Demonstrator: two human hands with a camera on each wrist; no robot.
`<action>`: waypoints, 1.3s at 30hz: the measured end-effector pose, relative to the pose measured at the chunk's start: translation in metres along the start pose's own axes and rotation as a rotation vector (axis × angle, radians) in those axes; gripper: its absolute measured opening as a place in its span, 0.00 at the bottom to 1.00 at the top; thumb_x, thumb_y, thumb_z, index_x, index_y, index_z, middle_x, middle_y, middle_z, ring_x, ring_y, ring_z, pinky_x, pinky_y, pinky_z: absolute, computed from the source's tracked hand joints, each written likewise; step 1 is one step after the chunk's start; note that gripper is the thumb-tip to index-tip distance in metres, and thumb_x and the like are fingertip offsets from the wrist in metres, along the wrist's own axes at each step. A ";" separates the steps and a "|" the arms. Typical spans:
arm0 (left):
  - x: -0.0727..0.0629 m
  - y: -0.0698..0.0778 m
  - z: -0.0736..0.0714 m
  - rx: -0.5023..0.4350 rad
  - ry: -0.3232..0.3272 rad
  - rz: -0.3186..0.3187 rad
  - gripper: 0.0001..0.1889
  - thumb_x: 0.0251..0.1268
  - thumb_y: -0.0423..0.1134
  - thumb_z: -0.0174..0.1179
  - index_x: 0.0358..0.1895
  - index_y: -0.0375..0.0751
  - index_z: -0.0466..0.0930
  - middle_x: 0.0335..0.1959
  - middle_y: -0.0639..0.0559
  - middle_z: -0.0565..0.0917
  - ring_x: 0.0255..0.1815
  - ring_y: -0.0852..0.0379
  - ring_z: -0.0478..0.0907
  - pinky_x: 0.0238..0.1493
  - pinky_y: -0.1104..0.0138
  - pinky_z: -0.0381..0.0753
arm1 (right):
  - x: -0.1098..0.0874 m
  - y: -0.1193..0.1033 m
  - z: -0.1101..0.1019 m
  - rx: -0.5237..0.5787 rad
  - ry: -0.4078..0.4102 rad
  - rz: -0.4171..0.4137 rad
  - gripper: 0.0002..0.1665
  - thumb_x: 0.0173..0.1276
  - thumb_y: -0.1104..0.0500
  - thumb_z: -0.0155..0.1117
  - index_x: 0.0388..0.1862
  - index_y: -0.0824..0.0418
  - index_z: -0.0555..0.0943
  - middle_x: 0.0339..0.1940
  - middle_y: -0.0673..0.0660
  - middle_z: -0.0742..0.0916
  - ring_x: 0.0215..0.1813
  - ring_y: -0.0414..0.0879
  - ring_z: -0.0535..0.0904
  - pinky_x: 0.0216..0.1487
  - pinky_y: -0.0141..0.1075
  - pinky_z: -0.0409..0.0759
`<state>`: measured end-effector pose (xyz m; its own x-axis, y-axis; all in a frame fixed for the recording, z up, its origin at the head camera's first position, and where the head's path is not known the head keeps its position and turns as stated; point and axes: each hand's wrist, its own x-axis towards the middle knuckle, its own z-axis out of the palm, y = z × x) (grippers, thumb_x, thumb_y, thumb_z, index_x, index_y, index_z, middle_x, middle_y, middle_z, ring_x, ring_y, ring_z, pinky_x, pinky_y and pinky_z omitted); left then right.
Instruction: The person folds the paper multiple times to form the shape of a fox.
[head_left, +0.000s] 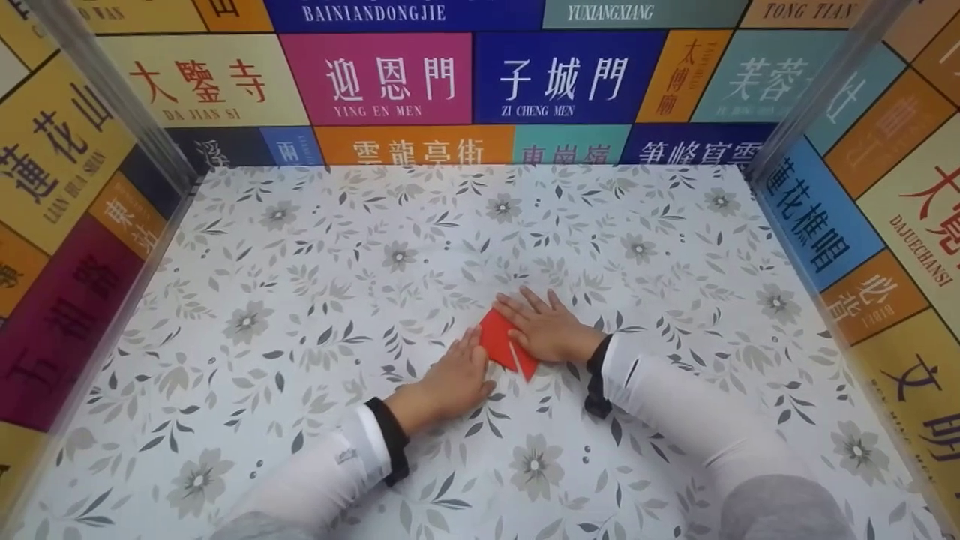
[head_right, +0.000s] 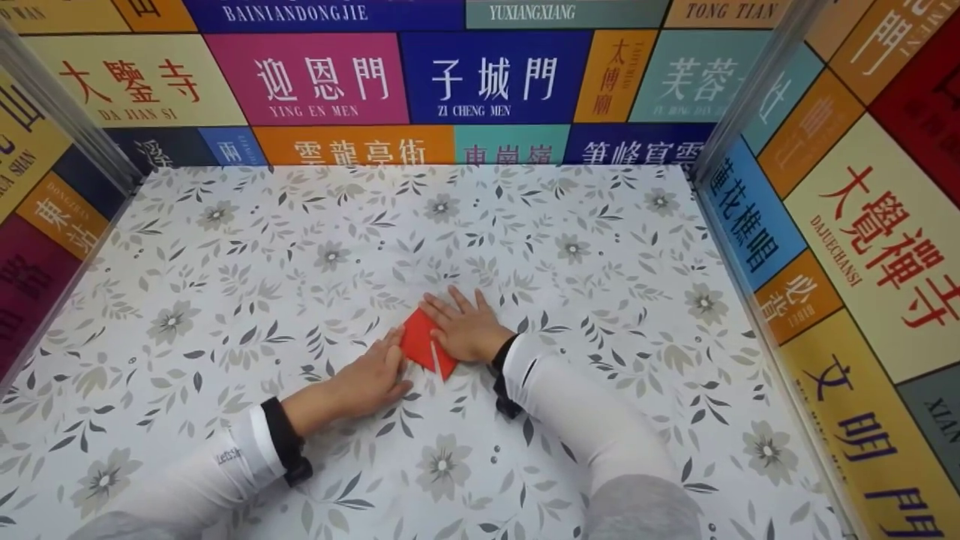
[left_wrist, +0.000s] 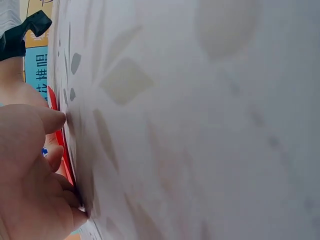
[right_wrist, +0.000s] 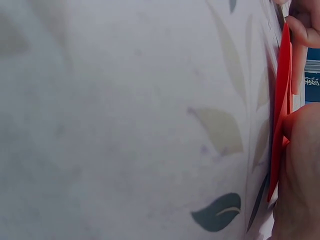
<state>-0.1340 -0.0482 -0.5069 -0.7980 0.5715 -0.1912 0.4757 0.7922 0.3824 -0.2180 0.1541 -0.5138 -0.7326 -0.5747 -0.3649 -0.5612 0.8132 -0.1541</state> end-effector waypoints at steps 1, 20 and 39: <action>-0.001 0.000 0.001 0.010 -0.002 -0.004 0.17 0.71 0.47 0.52 0.45 0.34 0.63 0.75 0.26 0.50 0.78 0.36 0.45 0.76 0.50 0.51 | 0.000 0.000 0.000 0.001 0.002 -0.002 0.35 0.79 0.43 0.34 0.80 0.43 0.40 0.81 0.44 0.45 0.81 0.55 0.34 0.76 0.61 0.35; -0.016 -0.002 0.001 0.097 -0.112 -0.014 0.45 0.68 0.58 0.54 0.75 0.31 0.47 0.78 0.34 0.44 0.80 0.42 0.39 0.77 0.53 0.48 | -0.002 0.005 0.000 -0.002 0.003 0.005 0.36 0.79 0.43 0.35 0.80 0.44 0.40 0.82 0.47 0.45 0.81 0.56 0.35 0.75 0.62 0.36; -0.043 -0.009 -0.003 0.130 -0.151 -0.010 0.55 0.59 0.65 0.58 0.77 0.32 0.42 0.79 0.34 0.41 0.79 0.40 0.38 0.77 0.48 0.47 | 0.001 0.001 0.001 0.004 0.001 0.016 0.35 0.79 0.44 0.34 0.80 0.45 0.40 0.82 0.46 0.45 0.81 0.55 0.34 0.76 0.61 0.36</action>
<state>-0.1048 -0.0806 -0.4993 -0.7430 0.5817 -0.3311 0.5199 0.8131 0.2619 -0.2189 0.1542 -0.5152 -0.7418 -0.5620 -0.3660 -0.5480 0.8225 -0.1524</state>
